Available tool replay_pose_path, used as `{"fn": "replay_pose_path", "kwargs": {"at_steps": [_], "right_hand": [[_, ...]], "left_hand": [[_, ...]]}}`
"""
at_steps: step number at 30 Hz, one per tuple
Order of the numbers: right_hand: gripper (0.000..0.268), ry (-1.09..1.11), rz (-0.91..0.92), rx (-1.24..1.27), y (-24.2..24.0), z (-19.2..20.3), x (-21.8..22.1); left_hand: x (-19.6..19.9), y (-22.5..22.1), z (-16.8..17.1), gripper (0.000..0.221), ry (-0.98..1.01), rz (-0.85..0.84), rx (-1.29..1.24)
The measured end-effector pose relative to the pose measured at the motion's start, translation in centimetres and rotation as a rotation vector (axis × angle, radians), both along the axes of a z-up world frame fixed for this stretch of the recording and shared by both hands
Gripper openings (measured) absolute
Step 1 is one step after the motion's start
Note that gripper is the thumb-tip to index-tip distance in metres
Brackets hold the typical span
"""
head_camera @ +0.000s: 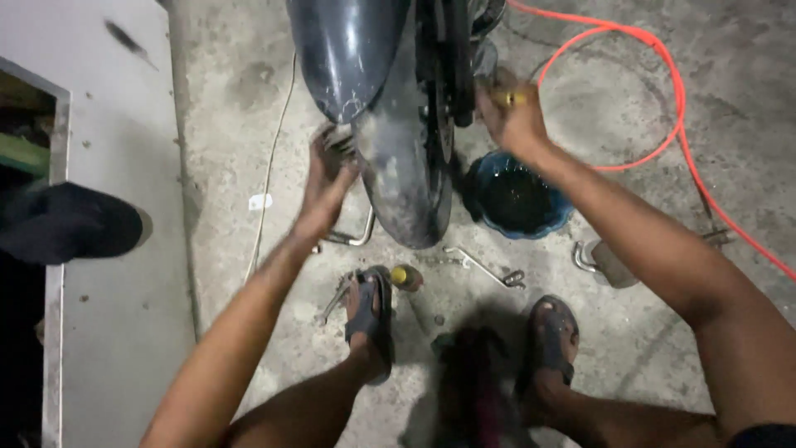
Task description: Cleaning the front brake assembly and wheel of a motorcycle using a small tool and an air hose.
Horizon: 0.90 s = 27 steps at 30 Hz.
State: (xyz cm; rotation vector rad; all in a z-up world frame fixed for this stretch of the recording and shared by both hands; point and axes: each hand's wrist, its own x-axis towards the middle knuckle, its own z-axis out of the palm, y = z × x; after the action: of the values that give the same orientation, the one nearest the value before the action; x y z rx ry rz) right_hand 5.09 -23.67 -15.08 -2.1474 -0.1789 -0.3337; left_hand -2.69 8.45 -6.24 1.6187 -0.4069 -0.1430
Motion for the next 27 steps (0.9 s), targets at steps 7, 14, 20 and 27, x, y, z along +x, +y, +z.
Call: {"fn": "replay_pose_path", "kwargs": {"at_steps": [7,14,20,27], "right_hand": [[0.009,-0.297,0.053,0.241,2.4,-0.8,1.9],[0.023,-0.294,0.069,0.066,0.5,3.6,0.5],[0.028,-0.206,0.125,0.024,0.8,-4.4,3.8],[0.013,-0.545,0.014,0.065,-0.1,2.2,5.3]], "left_hand": [[-1.8,-6.2,2.1,0.056,-0.023,0.304,0.135],[-6.6,-1.5,-7.0,0.105,-0.065,0.050,0.500],[1.0,0.9,-4.1,0.056,-0.308,0.117,-0.050],[-1.8,-5.6,2.6,0.047,-0.161,0.383,0.314]]}}
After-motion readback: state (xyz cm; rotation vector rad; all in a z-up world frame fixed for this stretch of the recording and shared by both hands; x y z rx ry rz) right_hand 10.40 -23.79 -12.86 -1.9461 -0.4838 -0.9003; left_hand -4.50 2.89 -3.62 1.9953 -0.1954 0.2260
